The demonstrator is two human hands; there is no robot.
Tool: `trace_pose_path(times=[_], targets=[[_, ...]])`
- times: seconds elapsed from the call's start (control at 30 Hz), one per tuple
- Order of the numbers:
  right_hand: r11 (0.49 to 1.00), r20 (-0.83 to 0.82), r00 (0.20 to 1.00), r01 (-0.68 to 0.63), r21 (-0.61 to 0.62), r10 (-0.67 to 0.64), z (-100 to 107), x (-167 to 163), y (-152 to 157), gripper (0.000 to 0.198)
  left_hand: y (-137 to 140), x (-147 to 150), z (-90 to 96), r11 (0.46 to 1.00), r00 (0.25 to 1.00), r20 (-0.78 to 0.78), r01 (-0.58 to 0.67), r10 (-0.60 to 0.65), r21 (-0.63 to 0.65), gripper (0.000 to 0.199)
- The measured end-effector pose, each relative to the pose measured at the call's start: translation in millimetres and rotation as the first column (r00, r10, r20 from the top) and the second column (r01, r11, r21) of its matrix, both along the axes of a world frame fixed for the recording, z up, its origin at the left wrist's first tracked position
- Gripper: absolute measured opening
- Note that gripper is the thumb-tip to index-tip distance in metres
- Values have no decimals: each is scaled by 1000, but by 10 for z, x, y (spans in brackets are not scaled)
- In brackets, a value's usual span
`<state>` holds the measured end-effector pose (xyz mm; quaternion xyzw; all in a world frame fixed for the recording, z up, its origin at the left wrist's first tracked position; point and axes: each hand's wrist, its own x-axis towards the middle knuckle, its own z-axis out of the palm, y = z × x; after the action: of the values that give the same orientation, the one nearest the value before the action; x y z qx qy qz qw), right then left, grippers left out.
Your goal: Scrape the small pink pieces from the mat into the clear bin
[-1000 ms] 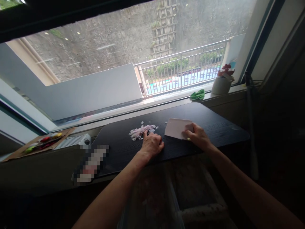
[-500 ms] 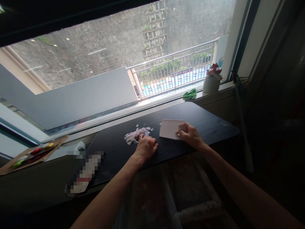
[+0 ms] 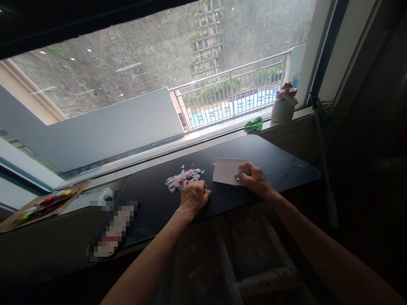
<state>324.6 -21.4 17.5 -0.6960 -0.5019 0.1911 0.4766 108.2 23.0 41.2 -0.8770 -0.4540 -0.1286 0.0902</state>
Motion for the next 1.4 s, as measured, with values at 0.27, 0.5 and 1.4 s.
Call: trace_pose_path(times=[0.27,0.5,1.4], targets=[[999,10,999,36,14,-36,-4,5,0,16,2,-310,28,886,815,493,-51,303,-461,12],[997,-7,999,50,53,-50,-33,30,15,17,-9,-474,91,665,440,696,254,567,-702,8],[999,-22,999,44,25,-44,-31,51,17,21,-564,-710,25,827,824,358,215,-439,519,15]])
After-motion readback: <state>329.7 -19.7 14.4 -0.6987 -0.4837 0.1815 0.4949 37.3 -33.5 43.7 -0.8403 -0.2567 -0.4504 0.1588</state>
